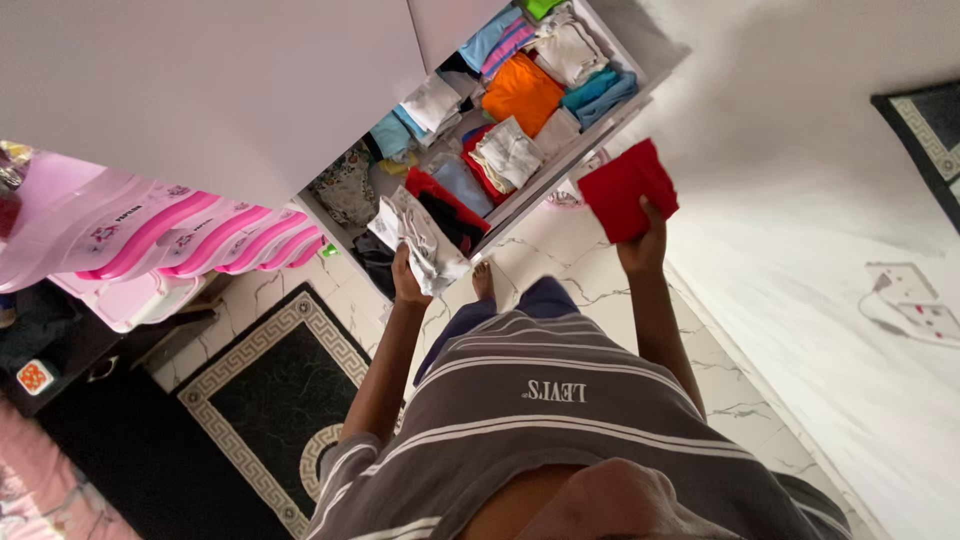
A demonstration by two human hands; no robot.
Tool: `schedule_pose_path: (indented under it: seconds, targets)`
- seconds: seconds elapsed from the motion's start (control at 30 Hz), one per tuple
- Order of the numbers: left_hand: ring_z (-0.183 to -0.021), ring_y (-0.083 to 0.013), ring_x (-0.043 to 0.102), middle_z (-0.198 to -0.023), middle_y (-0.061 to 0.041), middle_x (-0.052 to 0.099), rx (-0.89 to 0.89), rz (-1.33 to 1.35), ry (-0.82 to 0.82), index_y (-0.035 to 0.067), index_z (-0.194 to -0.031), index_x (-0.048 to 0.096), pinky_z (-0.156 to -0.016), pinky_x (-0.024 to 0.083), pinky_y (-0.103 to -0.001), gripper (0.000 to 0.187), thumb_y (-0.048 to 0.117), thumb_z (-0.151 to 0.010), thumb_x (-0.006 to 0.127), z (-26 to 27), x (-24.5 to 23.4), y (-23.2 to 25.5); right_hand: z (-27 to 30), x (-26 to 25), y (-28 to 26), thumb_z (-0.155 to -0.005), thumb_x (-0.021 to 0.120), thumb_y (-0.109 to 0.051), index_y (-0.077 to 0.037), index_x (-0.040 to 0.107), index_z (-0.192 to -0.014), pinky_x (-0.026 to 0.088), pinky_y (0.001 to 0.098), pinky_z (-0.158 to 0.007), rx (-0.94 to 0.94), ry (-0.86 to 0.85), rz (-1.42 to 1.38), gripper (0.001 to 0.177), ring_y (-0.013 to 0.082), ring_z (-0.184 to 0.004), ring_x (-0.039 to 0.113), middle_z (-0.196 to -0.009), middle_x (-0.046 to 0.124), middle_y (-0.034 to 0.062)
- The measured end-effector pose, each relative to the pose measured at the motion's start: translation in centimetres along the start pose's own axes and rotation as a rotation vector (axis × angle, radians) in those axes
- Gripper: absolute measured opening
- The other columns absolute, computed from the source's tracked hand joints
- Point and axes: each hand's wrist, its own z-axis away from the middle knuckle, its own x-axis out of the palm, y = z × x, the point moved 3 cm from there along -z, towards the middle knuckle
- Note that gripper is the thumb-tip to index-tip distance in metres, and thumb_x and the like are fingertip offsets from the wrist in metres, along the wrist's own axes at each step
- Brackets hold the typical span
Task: The person takes a pair of shorts from a dresser drawer, folds them, and places clothes from a bed into the drawer before closing it.
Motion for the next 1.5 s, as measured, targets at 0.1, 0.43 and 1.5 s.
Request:
schedule_pose_path:
  seconds: [0.1, 0.43, 1.5]
  targets:
    - [-0.123, -0.0303, 0.061, -0.135, -0.011, 0.062, 0.056, -0.02, 0.089, 0.006, -0.146, 0.047, -0.106, 0.049, -0.047, 0.054, 0.034, -0.101, 0.047, -2.1, 1.3, 0.3, -6.2, 1.8, -1.5, -0.091, 0.076, -0.01, -0.004, 0.044, -0.142, 0.05, 0.0428, -0.11, -0.046, -0.088, 0.075, 0.06, 0.0282, -0.127, 0.058, -0.137, 0.059, 0.0118]
    - [-0.128, -0.0299, 0.058, -0.14, -0.012, 0.059, 0.452, 0.085, 0.267, 0.005, -0.152, 0.044, -0.112, 0.046, -0.047, 0.056, 0.042, -0.111, 0.046, -0.1, -0.1, -3.4, -26.4, 11.4, 1.0, -0.089, 0.076, -0.006, -0.001, 0.064, -0.127, 0.052, 0.0322, -0.101, 0.051, -0.552, 0.698, 0.041, 0.0174, -0.111, 0.065, -0.119, 0.07, 0.0081]
    - [-0.115, -0.0329, 0.06, -0.129, -0.015, 0.063, 0.755, 0.244, 0.658, 0.006, -0.147, 0.049, -0.097, 0.049, -0.05, 0.056, 0.029, -0.097, 0.054, 7.1, 0.2, -12.5, -31.4, 13.8, 20.5, -0.096, 0.079, -0.035, -0.004, 0.067, -0.128, 0.051, 0.0386, -0.101, -0.121, -1.441, 1.463, 0.046, 0.0275, -0.117, 0.067, -0.124, 0.071, 0.0167]
